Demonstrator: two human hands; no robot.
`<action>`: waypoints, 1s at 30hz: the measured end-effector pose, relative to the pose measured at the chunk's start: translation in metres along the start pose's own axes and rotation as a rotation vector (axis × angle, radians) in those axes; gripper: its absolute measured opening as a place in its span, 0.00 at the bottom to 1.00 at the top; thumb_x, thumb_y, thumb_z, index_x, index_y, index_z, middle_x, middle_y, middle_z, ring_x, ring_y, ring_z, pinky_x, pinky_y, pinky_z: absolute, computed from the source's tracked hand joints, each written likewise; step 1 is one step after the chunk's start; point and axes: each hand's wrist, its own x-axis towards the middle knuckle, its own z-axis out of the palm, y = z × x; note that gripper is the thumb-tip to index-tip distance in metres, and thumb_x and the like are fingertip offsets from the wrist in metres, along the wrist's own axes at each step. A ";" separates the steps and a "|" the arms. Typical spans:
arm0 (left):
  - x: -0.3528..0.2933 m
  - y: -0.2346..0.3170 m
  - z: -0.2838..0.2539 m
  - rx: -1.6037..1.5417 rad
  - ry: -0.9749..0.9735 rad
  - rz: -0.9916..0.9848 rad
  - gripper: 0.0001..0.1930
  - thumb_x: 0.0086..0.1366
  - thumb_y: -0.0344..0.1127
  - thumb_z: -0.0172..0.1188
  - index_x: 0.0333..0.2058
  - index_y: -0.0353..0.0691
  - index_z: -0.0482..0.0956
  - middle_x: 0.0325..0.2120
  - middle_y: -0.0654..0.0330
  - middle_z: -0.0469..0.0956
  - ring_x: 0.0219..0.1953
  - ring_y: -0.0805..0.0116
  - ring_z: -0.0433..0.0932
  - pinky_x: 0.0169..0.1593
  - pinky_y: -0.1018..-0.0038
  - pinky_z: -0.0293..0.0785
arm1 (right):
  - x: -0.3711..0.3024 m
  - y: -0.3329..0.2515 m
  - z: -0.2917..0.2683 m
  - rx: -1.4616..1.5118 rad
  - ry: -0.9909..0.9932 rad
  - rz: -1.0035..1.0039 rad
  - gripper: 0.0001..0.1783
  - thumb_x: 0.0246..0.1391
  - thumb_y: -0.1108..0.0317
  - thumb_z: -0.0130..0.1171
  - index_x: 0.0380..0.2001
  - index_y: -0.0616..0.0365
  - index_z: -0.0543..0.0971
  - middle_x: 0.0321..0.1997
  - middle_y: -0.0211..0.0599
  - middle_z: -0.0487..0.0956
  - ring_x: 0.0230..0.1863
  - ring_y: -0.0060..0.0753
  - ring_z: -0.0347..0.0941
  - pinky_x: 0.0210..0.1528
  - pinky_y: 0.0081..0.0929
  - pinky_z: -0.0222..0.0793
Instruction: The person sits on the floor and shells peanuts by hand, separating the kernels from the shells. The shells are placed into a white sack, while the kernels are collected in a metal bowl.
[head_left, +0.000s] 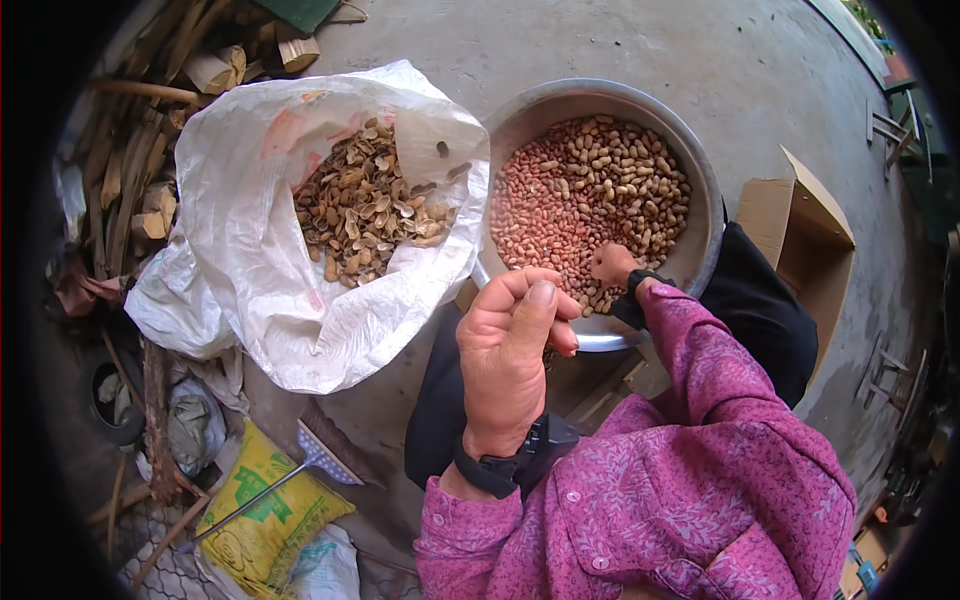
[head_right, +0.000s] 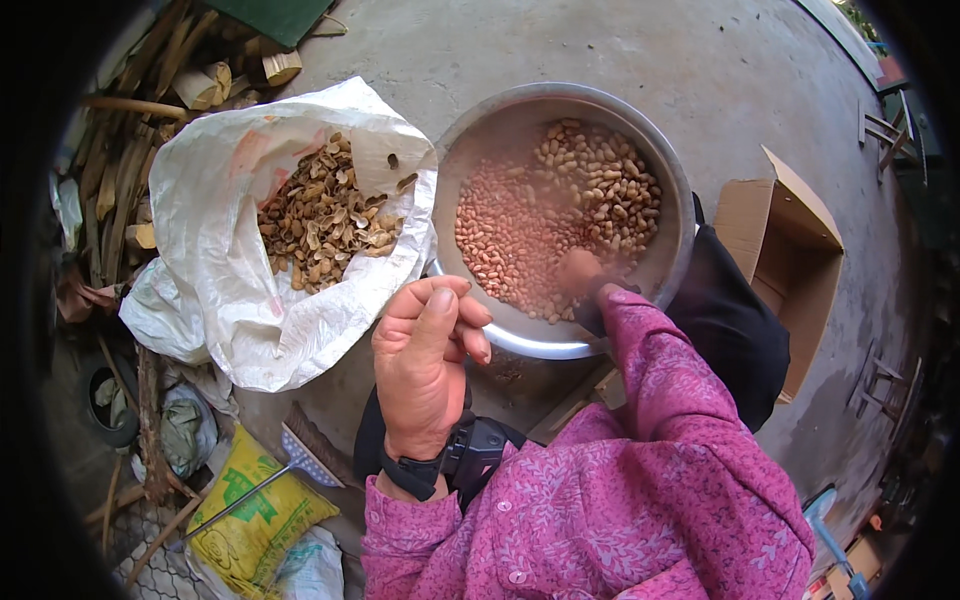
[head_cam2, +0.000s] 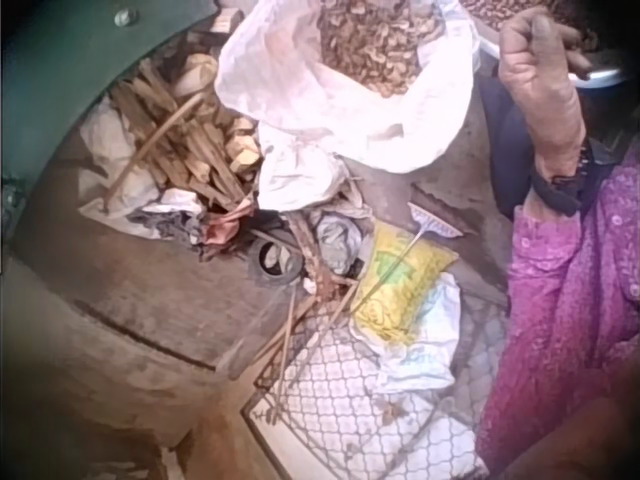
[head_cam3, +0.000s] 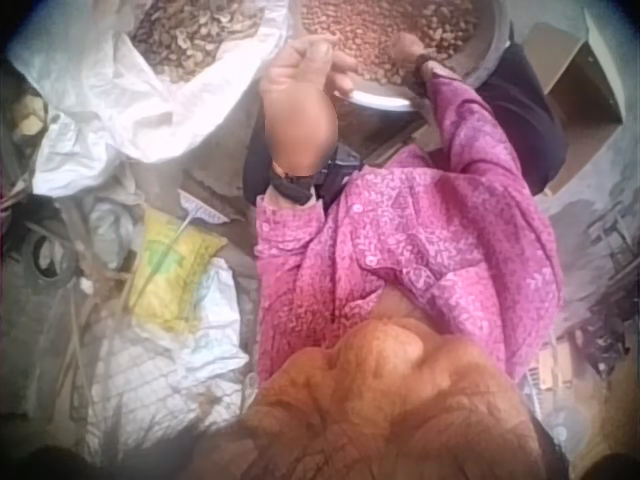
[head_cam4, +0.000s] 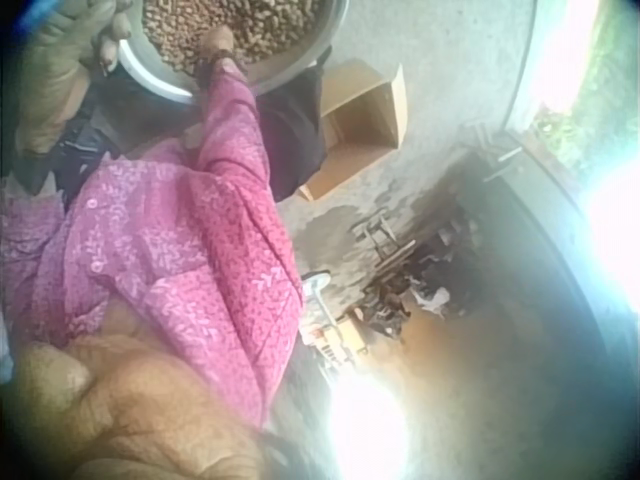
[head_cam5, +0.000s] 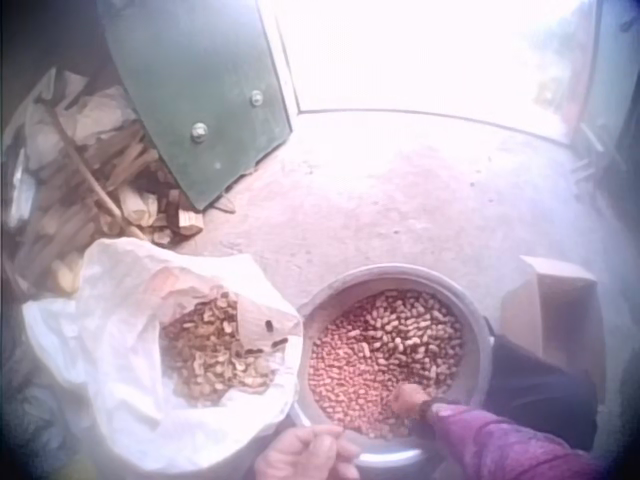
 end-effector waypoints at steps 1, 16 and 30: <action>0.000 0.000 -0.001 0.003 0.001 0.001 0.09 0.63 0.33 0.53 0.37 0.33 0.73 0.24 0.60 0.76 0.20 0.80 0.71 0.26 0.85 0.67 | -0.003 -0.004 0.001 -0.122 0.023 -0.101 0.16 0.41 0.58 0.56 0.21 0.62 0.80 0.25 0.53 0.77 0.30 0.49 0.76 0.35 0.37 0.72; -0.002 0.001 -0.002 0.021 0.005 0.003 0.09 0.63 0.33 0.53 0.38 0.33 0.73 0.24 0.59 0.76 0.20 0.81 0.71 0.27 0.86 0.67 | -0.013 -0.017 -0.030 0.510 -0.038 0.165 0.09 0.44 0.66 0.51 0.26 0.59 0.77 0.19 0.37 0.76 0.22 0.29 0.73 0.23 0.28 0.68; 0.000 -0.002 -0.003 0.055 0.023 -0.022 0.09 0.63 0.33 0.52 0.37 0.33 0.73 0.24 0.56 0.76 0.19 0.76 0.72 0.25 0.81 0.70 | 0.003 -0.031 -0.004 0.196 0.219 -0.061 0.09 0.36 0.69 0.56 0.24 0.60 0.74 0.26 0.47 0.76 0.32 0.50 0.73 0.35 0.38 0.68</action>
